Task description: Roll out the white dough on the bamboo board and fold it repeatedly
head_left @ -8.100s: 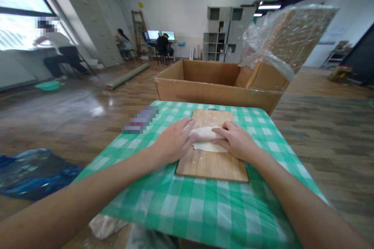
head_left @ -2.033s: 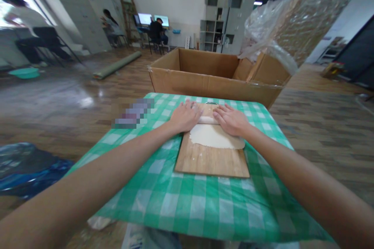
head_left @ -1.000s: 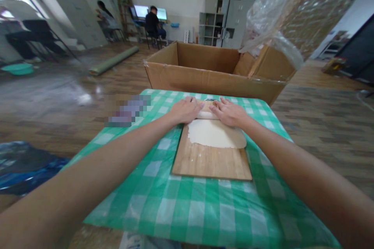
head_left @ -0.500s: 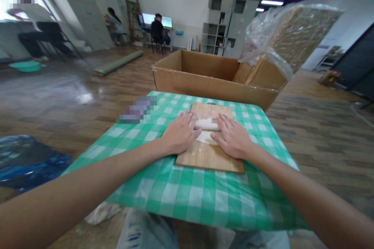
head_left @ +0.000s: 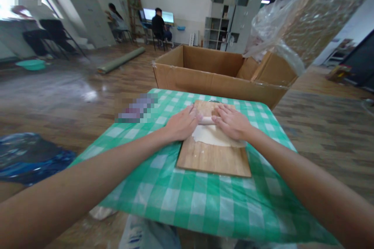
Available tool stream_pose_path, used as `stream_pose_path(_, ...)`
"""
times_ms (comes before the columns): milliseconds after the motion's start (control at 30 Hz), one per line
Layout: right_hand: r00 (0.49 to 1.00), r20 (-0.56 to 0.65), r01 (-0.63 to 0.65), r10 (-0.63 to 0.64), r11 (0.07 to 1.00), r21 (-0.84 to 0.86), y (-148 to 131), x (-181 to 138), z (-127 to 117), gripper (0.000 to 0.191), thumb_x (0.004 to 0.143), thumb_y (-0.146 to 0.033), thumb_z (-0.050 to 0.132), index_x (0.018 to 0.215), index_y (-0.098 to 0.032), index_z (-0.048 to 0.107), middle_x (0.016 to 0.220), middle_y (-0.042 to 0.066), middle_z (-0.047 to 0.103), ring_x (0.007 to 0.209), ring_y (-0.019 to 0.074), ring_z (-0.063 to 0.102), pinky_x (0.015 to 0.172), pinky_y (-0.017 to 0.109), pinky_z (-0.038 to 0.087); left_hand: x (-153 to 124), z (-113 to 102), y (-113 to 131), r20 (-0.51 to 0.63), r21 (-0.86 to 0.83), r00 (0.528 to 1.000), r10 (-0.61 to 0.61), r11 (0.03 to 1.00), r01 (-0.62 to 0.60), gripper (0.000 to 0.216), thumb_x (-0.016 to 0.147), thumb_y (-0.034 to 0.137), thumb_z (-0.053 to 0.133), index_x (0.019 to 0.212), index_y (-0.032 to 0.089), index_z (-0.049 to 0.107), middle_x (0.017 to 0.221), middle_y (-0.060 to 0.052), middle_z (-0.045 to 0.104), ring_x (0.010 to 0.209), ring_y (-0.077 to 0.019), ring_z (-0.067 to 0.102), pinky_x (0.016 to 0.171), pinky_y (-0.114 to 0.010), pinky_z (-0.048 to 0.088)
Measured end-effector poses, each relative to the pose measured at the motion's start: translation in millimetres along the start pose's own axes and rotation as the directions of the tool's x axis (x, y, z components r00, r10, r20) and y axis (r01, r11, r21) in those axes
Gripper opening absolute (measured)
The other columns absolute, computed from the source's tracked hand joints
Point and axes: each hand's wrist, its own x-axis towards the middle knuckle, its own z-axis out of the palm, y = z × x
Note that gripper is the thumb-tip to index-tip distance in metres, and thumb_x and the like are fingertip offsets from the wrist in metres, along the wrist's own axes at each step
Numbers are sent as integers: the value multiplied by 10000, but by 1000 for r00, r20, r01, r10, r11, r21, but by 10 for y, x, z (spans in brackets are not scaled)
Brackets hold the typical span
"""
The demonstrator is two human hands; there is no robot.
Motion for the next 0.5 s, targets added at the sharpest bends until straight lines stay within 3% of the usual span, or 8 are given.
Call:
stream_pose_path(133, 999, 4, -36, 36, 999, 16, 161, 328, 88, 594, 1117, -523, 247, 1437, -201, 630, 1564, 131, 565, 1509, 366, 417, 1247, 589, 289, 372, 31, -178, 47, 3, 998, -42, 999, 41, 665, 1110, 480, 94, 1568, 165, 460, 1673, -153, 414, 1572, -319, 344, 1223, -483, 352)
stream_pose_path(333, 993, -64, -97, 99, 995, 37, 166, 425, 103, 415, 1018, -423, 673, 1369, -209, 622, 1411, 111, 618, 1197, 280, 649, 1003, 511, 564, 545, 28, -221, 98, 4, 990, -100, 995, 100, 672, 1106, 494, 111, 1576, 136, 432, 1667, -197, 403, 1553, -334, 375, 1223, -484, 344)
stream_pose_path(400, 992, -71, -100, 102, 994, 33, 130, 366, 102, 390, 1047, -434, 614, 1375, -222, 623, 1454, 123, 598, 1248, 293, 627, 1049, 536, 537, 488, 27, -178, 47, -9, 991, -122, 992, 123, 686, 1101, 526, 122, 1580, 140, 425, 1665, -196, 408, 1539, -332, 398, 1212, -487, 357)
stream_pose_path(500, 994, -61, -87, 88, 996, 15, 59, 239, 99, 488, 1117, -478, 350, 1424, -206, 613, 1589, 155, 515, 1464, 355, 467, 1216, 609, 357, 350, -3, -84, -6, -26, 991, -135, 991, 135, 731, 1090, 580, 137, 1614, 132, 377, 1682, -188, 381, 1519, -339, 430, 1203, -471, 367)
